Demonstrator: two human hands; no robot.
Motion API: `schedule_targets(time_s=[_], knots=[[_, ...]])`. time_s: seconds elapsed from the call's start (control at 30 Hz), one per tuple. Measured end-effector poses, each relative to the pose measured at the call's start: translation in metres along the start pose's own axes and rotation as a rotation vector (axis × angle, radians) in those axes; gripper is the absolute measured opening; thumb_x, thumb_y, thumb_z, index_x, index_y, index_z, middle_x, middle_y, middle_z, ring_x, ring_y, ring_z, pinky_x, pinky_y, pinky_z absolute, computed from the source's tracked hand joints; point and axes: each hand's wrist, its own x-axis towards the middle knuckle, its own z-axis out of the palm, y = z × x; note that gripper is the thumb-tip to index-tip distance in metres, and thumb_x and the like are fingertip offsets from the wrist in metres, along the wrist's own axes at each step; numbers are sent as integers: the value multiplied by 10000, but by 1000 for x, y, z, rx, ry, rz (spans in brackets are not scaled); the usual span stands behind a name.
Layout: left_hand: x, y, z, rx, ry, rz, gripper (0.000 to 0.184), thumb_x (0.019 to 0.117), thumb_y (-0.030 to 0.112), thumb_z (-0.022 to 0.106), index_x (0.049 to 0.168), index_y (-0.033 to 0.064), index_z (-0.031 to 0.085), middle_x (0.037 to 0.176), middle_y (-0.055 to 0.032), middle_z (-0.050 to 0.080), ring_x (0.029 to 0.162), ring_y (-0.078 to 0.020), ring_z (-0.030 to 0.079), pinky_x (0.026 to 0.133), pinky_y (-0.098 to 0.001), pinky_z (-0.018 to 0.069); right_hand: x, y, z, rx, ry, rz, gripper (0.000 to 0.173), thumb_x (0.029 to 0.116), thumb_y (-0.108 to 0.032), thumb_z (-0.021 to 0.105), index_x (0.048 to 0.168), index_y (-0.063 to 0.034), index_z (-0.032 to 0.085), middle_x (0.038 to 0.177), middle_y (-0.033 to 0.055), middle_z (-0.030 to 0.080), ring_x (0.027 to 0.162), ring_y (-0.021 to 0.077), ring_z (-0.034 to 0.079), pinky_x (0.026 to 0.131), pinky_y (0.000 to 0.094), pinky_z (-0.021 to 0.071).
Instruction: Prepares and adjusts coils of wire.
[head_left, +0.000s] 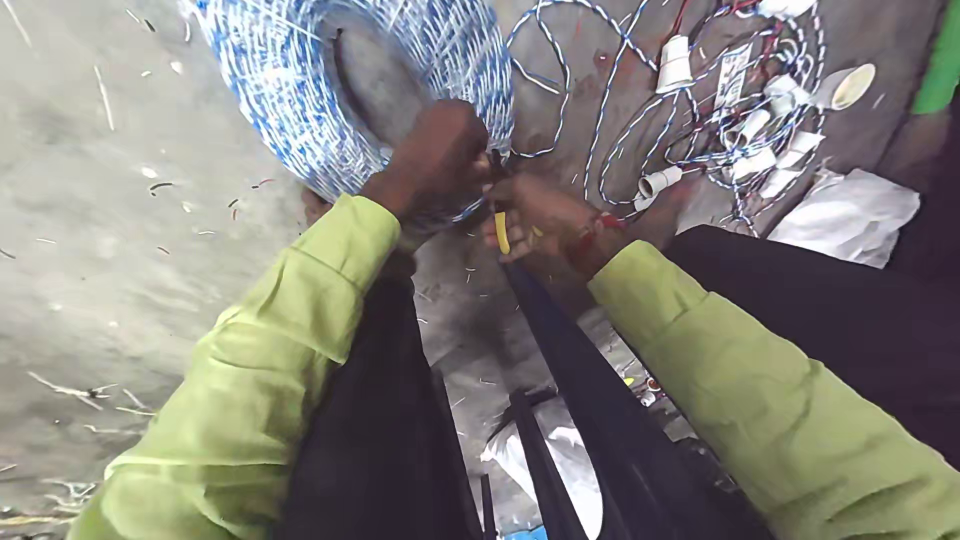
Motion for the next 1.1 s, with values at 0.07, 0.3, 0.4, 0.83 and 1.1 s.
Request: schedule_targets(time_s=[0.07,0.3,0.4,0.83,1.1], knots=[[0,0,0,0,-9,6,249,922,209,687,909,-40,702,943,-241,666,934,-418,662,833,-600,506,2,1,2,37,34,-23,389,1054,-440,499,1192,-86,585,904,95,694,712,203,691,601,346,571],[2,-9,-3,27,-8,137,198,920,153,674,852,-31,697,867,-225,667,881,-411,667,808,-587,503,17,4,5,85,75,-216,151,1040,-240,558,1003,-95,539,650,-13,471,474,96,476,475,259,497],[3,-6,-10,-3,-43,135,183,927,135,672,906,-41,717,911,-235,670,911,-412,667,836,-590,502,7,15,4,-21,112,-302,216,1045,-273,584,1117,-80,517,683,-9,484,450,63,429,405,219,404],[-32,22,78,-37,40,320,313,979,238,647,1184,9,701,1136,-208,674,1090,-383,659,950,-510,535,-20,86,-4,304,56,-93,192,1082,-214,424,925,-139,506,621,-66,404,458,28,368,419,179,350],[-56,12,93,304,-71,218,940,799,494,788,1594,219,369,1560,-135,460,1471,-457,343,1082,-669,385,-32,75,-8,233,36,-125,203,1078,-229,443,917,-126,512,599,-64,403,432,20,362,393,169,341]])
